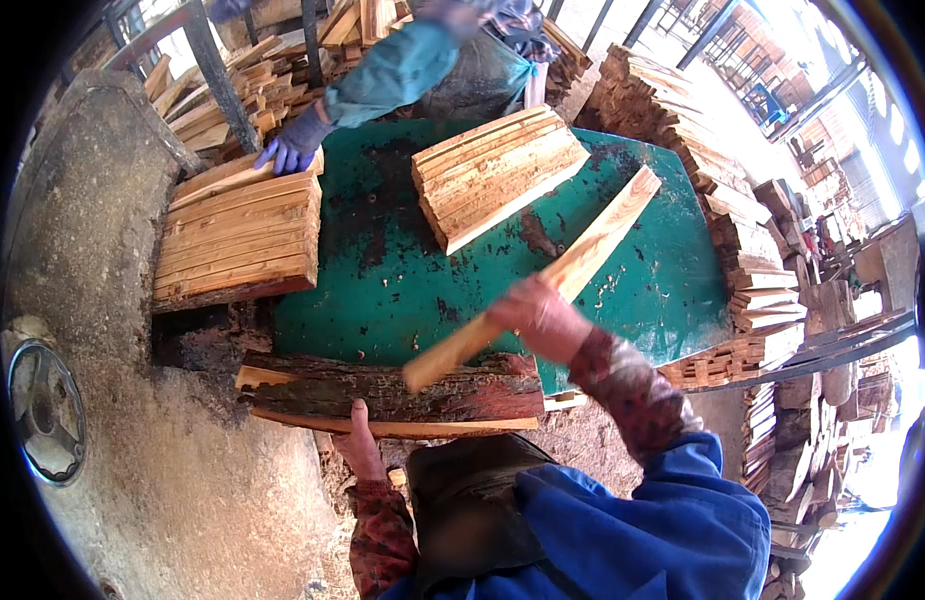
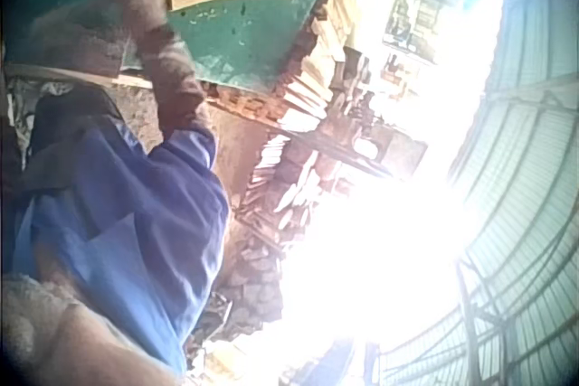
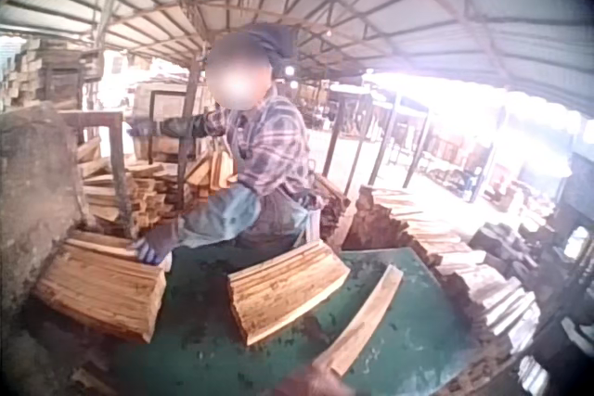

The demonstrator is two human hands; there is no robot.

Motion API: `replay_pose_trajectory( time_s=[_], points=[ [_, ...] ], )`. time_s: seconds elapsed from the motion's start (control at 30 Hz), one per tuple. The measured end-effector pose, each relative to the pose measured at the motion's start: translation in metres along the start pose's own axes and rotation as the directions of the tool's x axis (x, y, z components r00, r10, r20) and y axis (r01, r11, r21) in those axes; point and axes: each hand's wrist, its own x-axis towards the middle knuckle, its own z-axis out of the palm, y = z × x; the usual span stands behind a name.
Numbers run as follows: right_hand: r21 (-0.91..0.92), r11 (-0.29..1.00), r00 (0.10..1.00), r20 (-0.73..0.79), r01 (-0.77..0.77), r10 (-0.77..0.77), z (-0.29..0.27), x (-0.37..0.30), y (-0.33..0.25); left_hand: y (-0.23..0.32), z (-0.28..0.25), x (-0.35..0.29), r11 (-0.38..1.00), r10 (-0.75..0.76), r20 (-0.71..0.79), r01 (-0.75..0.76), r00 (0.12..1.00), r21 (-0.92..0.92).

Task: The person repeatedly picks up wooden planks from a green workbench and stacks them onto a metal rack. The person handles the planks one by one, aligning them on the rack before returning to the workbench to retrieve more.

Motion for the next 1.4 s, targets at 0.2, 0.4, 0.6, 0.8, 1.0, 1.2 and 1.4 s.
replay_pose_trajectory(
  time_s=[0.2, 0.4, 0.6, 0.8, 1.0, 1.2, 1.4],
  points=[
    [0.004, 0.977, 0.856, -0.482, -0.211, 0.187, -0.020, 0.014, 0.060, 0.006, -0.007, 0.001, 0.994, -0.106, 0.029, 0.104, 0.994, 0.043],
    [0.439, 0.898, 0.941, -0.315, 0.030, 0.123, 0.065, -0.004, -0.037, -0.003, -0.006, 0.002, 1.000, -0.004, 0.045, 0.003, 0.999, 0.013],
    [0.539, 0.839, 0.964, -0.257, 0.080, 0.073, 0.072, 0.006, -0.130, -0.018, 0.000, 0.006, 0.991, 0.098, 0.036, -0.094, 0.995, -0.097],
    [0.480, 0.871, 0.977, -0.214, 0.102, 0.004, 0.067, 0.034, -0.153, -0.010, -0.001, 0.002, 0.973, -0.036, 0.154, 0.070, 0.987, -0.220],
    [0.454, 0.889, 0.986, -0.163, 0.062, 0.015, 0.085, 0.048, -0.159, 0.011, -0.003, -0.013, 0.942, 0.023, 0.218, 0.052, 0.976, -0.333],
    [0.570, 0.818, 0.997, -0.065, 0.077, -0.049, 0.079, 0.058, -0.156, 0.005, -0.006, -0.010, 0.937, 0.018, 0.183, 0.047, 0.983, -0.345],
    [0.630, 0.774, 0.900, -0.302, -0.060, 0.315, 0.073, 0.116, -0.124, 0.004, -0.001, -0.009, 0.961, 0.000, 0.143, 0.040, 0.990, -0.273]
  ],
)
